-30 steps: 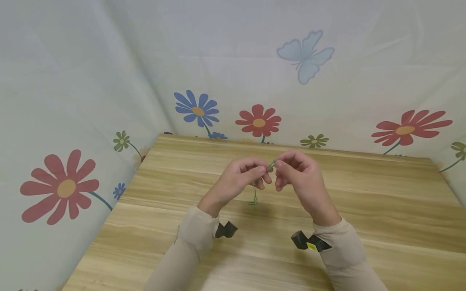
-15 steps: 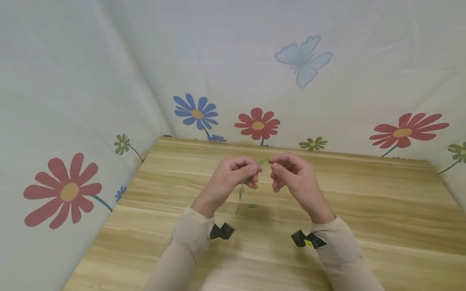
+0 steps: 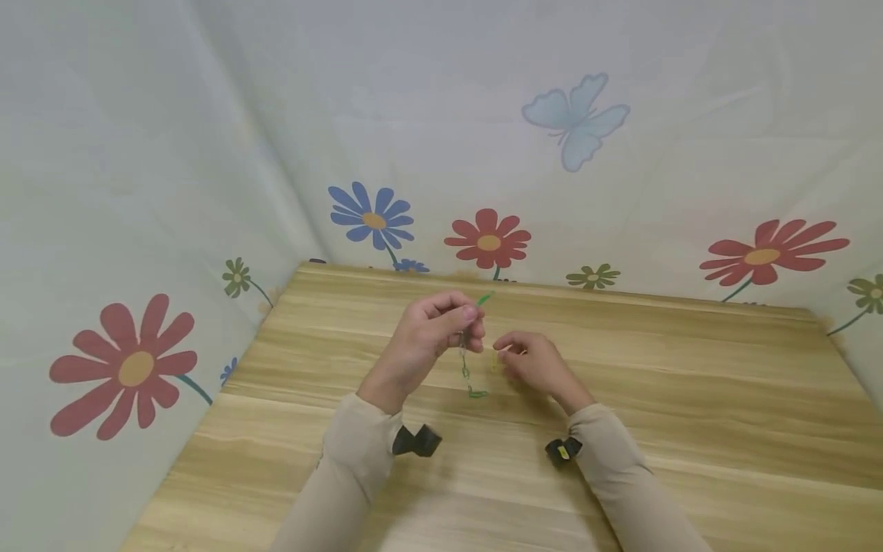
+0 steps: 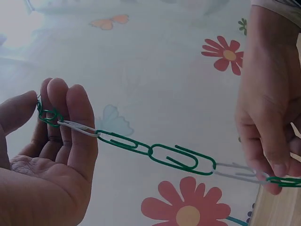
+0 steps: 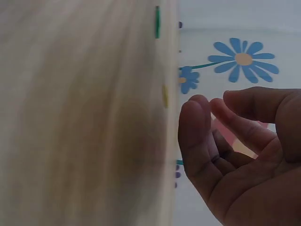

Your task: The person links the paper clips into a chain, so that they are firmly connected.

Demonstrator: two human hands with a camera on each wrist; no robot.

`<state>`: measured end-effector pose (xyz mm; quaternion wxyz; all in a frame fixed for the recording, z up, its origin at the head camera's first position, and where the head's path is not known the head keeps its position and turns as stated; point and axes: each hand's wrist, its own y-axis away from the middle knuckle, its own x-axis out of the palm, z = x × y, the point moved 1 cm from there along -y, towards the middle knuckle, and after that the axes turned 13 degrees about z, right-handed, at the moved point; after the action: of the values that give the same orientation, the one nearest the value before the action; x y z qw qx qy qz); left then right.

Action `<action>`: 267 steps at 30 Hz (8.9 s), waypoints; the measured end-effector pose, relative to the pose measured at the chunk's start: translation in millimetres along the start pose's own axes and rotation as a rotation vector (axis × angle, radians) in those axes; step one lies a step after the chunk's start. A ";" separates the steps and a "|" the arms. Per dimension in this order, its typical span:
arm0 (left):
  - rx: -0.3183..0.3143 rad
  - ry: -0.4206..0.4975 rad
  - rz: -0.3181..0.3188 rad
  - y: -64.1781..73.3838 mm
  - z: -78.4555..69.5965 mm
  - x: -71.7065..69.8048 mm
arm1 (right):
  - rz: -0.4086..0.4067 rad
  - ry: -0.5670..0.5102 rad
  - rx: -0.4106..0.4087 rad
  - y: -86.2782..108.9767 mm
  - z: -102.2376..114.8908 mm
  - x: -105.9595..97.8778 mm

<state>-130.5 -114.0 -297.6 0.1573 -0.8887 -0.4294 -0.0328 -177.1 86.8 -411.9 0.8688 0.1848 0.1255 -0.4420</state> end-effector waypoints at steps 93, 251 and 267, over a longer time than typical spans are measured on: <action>0.064 0.157 0.061 1.0 5.7 0.4 | 0.125 0.495 0.217 4.9 -7.7 7.0; -0.207 -0.554 0.207 1.5 10.3 18.9 | -0.465 -0.980 -0.906 99.1 92.6 -64.2; -0.347 -0.406 0.286 -3.1 34.8 5.8 | -0.800 -1.078 -0.973 123.6 82.0 -104.6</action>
<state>-131.8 -97.1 -328.7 -0.0830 -0.9421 -0.3106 0.0950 -132.5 193.7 -272.2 0.5697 -0.5077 -0.0748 -0.6419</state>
